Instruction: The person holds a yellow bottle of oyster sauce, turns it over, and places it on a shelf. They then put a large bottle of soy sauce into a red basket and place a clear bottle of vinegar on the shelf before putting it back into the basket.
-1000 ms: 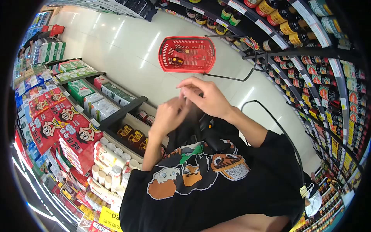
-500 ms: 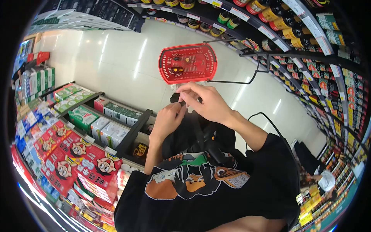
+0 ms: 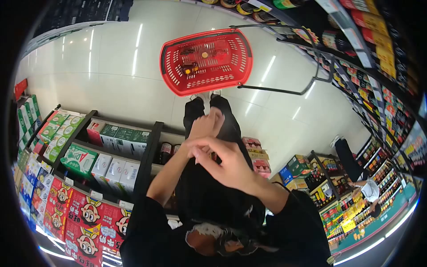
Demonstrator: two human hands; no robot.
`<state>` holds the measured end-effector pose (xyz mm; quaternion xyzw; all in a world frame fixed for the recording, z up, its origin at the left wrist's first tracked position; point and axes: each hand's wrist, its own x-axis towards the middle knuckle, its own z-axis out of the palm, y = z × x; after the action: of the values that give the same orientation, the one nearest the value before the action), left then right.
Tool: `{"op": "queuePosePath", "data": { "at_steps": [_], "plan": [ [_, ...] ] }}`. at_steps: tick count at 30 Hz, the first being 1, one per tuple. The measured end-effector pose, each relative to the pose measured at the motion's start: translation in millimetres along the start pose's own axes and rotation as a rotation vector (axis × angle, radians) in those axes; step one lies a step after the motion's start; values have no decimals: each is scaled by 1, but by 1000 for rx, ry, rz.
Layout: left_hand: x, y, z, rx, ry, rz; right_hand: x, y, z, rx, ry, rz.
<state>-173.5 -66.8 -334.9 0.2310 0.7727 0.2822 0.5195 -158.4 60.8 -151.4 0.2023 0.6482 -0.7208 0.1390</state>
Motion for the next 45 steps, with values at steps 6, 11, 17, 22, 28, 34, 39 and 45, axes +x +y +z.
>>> {"op": "queuePosePath", "data": {
  "at_steps": [6, 11, 17, 22, 28, 34, 39, 45],
  "plan": [
    [202, -130, 39, 90, 225, -271, 30, 64, -9, -29, 67, 5],
    [345, -229, 42, -139, 541, -387, 42, 117, -34, 61, 171, 124],
    [406, -231, 21, -951, 120, -627, 47, 152, -53, -33, 244, 176],
    [386, -222, 26, -1125, 203, -563, 43, 160, -58, -69, 238, 151],
    [294, -209, 31, -1141, 143, -405, 23, 139, -60, -96, 225, 191],
    [115, -115, -16, -1043, 215, -142, -4, 116, -56, -156, 246, 174],
    [-38, -21, -63, -915, 234, -97, -15, 121, -59, -40, 232, 165],
    [-154, 64, -127, -860, -91, 42, 4, 38, -91, -30, 190, 100]
  ]
}}
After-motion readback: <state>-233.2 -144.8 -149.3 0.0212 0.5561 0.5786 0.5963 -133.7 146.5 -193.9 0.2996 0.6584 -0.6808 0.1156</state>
